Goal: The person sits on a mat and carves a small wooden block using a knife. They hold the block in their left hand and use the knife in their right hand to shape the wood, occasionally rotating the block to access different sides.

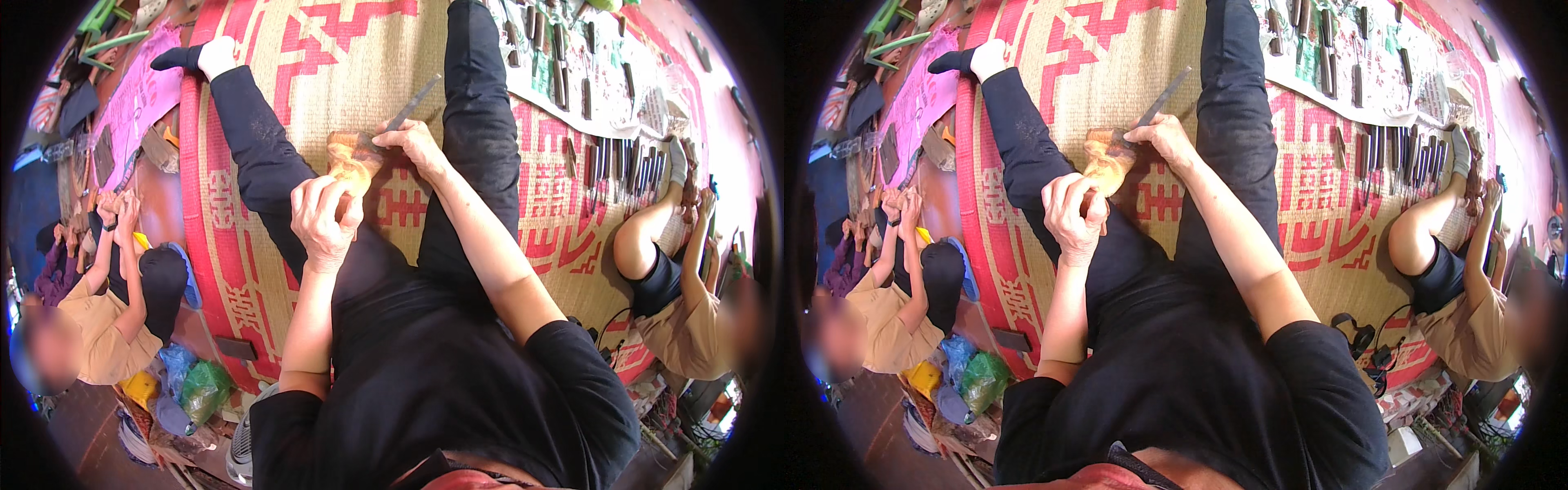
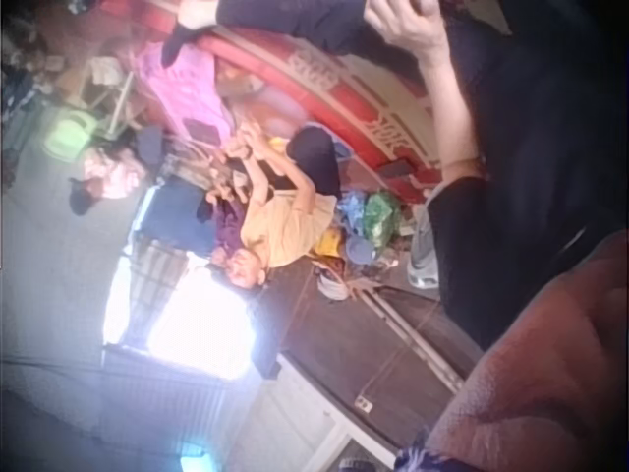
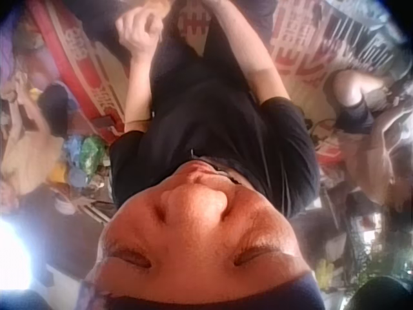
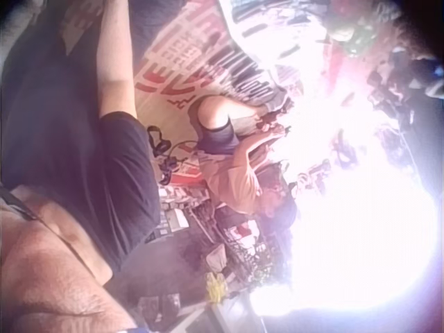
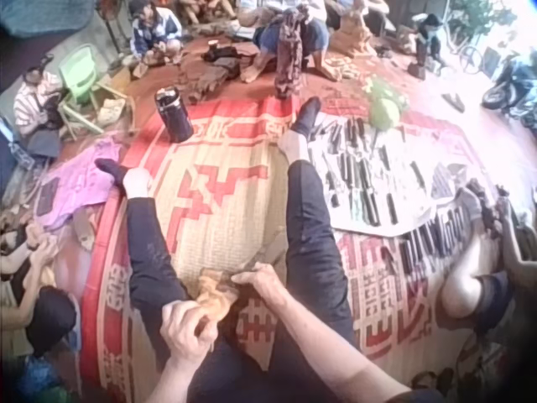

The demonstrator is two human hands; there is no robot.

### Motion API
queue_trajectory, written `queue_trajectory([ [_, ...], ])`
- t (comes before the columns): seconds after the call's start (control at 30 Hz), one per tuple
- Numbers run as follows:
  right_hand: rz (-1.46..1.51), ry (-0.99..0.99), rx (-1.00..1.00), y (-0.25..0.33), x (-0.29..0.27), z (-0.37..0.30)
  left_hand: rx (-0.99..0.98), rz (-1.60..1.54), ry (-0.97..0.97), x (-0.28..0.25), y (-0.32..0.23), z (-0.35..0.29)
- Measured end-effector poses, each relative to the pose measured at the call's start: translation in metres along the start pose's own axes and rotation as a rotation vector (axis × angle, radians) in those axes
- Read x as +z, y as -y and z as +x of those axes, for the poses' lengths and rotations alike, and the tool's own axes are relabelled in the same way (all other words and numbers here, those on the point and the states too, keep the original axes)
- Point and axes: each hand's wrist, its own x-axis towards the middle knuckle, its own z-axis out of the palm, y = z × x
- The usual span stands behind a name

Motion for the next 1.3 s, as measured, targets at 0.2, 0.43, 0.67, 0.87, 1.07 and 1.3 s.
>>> queue_trajectory([
  [0.2,0.005,-0.002,0.12,-0.014,-0.014,0.012,0.019,-0.041,-0.003,-0.005,0.006,-0.001],
  [0.43,-0.008,0.029,0.218,-0.009,-0.012,0.01,0.032,-0.07,0.013,-0.009,0.015,-0.002],
  [0.67,0.042,0.073,0.173,-0.011,-0.012,0.005,0.005,-0.093,-0.015,-0.009,0.02,-0.005],
  [0.87,-0.031,0.077,0.183,-0.005,-0.01,0.007,0.029,-0.115,-0.001,-0.009,0.02,-0.004],
  [1.07,0.045,0.102,0.171,-0.007,-0.01,0.002,0.032,-0.107,-0.03,-0.009,0.023,-0.004],
  [1.3,-0.035,0.07,0.138,-0.001,-0.01,0.003,0.029,-0.113,-0.042,-0.007,0.024,-0.003],
])
